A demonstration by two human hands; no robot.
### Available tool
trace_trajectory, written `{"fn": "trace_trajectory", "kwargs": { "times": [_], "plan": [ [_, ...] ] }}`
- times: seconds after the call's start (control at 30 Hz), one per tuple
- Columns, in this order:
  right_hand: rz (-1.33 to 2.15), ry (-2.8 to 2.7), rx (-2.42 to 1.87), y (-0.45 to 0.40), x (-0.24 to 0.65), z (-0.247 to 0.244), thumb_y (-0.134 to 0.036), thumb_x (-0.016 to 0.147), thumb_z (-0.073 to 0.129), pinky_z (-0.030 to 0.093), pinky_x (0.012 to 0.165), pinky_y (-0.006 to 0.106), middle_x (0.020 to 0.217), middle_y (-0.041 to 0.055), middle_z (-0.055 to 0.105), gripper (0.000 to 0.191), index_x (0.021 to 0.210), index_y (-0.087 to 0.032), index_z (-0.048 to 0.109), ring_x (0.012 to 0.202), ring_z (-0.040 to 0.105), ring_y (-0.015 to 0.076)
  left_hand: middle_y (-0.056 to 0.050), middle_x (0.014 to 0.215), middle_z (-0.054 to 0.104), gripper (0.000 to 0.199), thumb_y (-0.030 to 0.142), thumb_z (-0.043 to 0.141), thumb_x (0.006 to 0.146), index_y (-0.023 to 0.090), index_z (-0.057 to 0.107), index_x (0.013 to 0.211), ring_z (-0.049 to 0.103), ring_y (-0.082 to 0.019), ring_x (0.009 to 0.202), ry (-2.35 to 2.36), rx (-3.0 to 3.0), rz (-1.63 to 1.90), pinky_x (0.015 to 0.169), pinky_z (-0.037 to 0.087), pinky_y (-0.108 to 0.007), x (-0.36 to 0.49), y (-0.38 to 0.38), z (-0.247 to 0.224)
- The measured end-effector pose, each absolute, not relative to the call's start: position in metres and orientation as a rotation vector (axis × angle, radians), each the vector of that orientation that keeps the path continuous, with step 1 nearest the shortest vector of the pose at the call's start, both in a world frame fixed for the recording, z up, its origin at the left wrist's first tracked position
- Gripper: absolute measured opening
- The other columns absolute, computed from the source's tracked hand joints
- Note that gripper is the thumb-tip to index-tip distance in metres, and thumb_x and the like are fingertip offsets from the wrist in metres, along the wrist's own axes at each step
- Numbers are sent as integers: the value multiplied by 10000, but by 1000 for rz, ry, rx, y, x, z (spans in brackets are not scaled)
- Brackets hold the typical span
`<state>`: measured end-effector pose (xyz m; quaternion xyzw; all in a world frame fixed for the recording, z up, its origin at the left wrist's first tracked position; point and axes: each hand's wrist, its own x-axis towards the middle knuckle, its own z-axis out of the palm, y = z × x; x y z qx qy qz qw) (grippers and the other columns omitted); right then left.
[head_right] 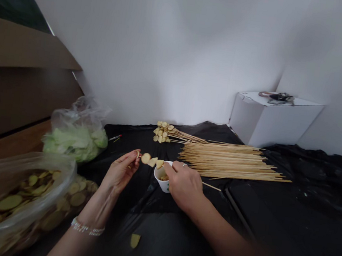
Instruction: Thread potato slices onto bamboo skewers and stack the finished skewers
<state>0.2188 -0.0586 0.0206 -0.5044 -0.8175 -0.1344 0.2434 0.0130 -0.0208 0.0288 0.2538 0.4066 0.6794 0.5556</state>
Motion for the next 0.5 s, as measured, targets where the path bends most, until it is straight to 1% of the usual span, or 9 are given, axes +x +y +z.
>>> {"fn": "trace_trajectory", "kwargs": {
  "times": [0.23, 0.37, 0.5],
  "plan": [
    [-445, -2244, -1352, -60, 216, 17, -162, 869, 429, 263, 553, 279, 815, 35, 629, 331, 1136, -226, 615, 691, 530, 143, -66, 660, 679, 104, 68, 738, 657, 70, 718, 760, 573, -55, 515, 978, 594, 1584, 497, 498, -129, 18, -23, 29],
    [-413, -2213, -1369, -57, 218, 17, -177, 879, 428, 272, 561, 272, 851, 30, 635, 330, 1144, -256, 608, 706, 536, 138, -69, 678, 685, 72, 119, 708, 715, 80, 717, 774, 589, -63, 541, 943, 587, 1591, 518, 510, -140, 19, -24, 31],
    [-371, -2209, -1387, -55, 220, 18, -192, 888, 434, 272, 560, 267, 843, 21, 629, 304, 1114, -271, 621, 713, 537, 135, -82, 756, 703, 85, 57, 683, 721, 87, 714, 794, 623, -80, 611, 922, 572, 1567, 569, 530, -154, 19, -24, 30]
  ]
}}
